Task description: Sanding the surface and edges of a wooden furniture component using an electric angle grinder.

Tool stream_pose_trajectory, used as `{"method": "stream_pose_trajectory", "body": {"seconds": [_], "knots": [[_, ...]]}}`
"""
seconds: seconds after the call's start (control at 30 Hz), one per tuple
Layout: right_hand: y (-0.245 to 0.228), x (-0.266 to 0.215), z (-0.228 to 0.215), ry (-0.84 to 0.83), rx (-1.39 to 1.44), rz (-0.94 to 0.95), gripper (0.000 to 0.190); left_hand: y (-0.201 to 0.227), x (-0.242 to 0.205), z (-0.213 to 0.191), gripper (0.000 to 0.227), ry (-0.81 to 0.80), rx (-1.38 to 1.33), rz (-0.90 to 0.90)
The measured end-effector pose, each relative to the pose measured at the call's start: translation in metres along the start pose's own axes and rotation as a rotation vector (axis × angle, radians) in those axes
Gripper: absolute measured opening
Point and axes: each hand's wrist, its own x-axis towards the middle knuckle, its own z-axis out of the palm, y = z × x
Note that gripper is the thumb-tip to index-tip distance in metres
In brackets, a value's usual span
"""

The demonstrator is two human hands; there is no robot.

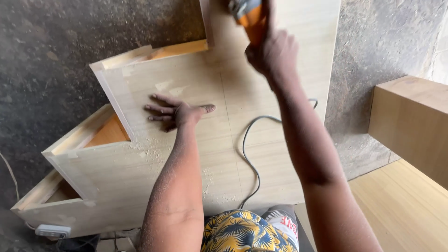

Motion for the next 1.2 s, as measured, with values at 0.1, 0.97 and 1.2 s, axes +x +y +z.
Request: {"method": "stream_pose_trajectory", "body": {"seconds": [0.1,0.97,1.2], "knots": [[-0.034,-0.053,-0.004,-0.002,0.109,-0.084,0.11,-0.005,0.013,0.015,0.197,0.044,0.035,-0.018],[0.057,-0.113,0.002,0.037,0.11,0.109,0.112,-0.009,0.006,0.005,0.189,0.0,0.016,0.053],[0.125,-0.094,0.001,0.064,0.079,0.269,0.113,-0.01,0.019,0.015,0.193,0.067,0.035,0.034]]}}
